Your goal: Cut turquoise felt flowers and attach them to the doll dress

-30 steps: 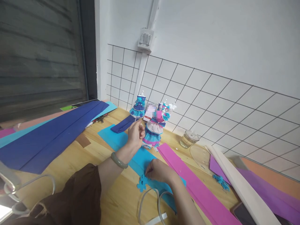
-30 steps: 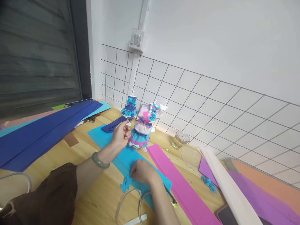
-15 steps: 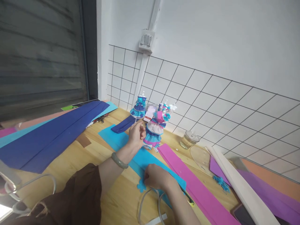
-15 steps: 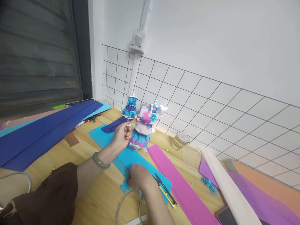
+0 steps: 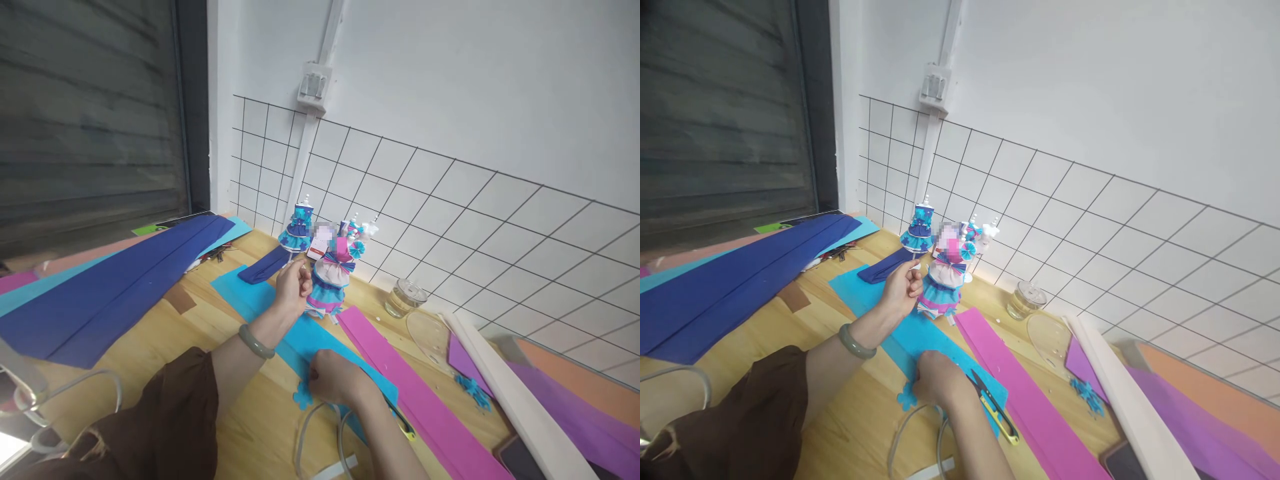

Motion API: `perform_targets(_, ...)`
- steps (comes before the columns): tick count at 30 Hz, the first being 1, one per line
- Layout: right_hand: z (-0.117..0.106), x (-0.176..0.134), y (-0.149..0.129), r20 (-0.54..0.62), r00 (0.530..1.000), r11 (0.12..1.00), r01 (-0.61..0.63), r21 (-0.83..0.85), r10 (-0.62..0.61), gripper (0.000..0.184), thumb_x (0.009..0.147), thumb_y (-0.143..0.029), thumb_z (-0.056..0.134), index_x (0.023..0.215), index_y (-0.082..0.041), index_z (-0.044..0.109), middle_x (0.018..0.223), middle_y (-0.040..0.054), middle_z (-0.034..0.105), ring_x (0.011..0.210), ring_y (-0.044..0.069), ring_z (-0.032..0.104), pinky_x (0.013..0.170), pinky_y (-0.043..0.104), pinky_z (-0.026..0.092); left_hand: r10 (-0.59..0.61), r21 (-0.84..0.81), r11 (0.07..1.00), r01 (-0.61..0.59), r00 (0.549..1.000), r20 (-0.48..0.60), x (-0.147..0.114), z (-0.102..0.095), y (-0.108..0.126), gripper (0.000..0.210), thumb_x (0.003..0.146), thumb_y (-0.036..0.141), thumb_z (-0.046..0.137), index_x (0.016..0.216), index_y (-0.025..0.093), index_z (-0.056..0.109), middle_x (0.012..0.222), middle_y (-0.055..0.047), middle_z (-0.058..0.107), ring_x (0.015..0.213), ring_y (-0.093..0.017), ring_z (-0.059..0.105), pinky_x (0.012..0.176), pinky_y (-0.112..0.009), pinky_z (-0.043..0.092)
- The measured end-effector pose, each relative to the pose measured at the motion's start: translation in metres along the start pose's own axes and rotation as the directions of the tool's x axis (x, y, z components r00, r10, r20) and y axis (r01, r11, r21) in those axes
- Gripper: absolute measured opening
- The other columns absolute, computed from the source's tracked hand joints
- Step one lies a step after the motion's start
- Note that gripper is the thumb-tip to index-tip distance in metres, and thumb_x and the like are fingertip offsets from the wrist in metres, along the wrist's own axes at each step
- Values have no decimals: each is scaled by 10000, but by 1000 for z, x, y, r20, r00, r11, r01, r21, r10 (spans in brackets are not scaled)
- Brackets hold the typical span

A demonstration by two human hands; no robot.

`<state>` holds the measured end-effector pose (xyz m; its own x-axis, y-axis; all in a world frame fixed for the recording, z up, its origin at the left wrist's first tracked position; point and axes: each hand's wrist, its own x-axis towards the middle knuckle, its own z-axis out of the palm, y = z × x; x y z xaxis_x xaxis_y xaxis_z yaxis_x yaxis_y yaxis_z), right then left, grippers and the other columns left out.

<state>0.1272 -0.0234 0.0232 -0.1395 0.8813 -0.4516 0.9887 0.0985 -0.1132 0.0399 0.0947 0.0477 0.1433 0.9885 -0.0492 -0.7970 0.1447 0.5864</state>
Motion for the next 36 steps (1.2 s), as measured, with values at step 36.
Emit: perform_targets(36,-23,-15,70,-248,930,265,320,910,-272,197,741,-328,617,745,-136,574,649,7,582,544,95,523,544,228,401,64,256,959,-126,969,237,-24,16,8,237,705,381,577,783,171,499,502,60,468,316,-33,362,304,-158,175)
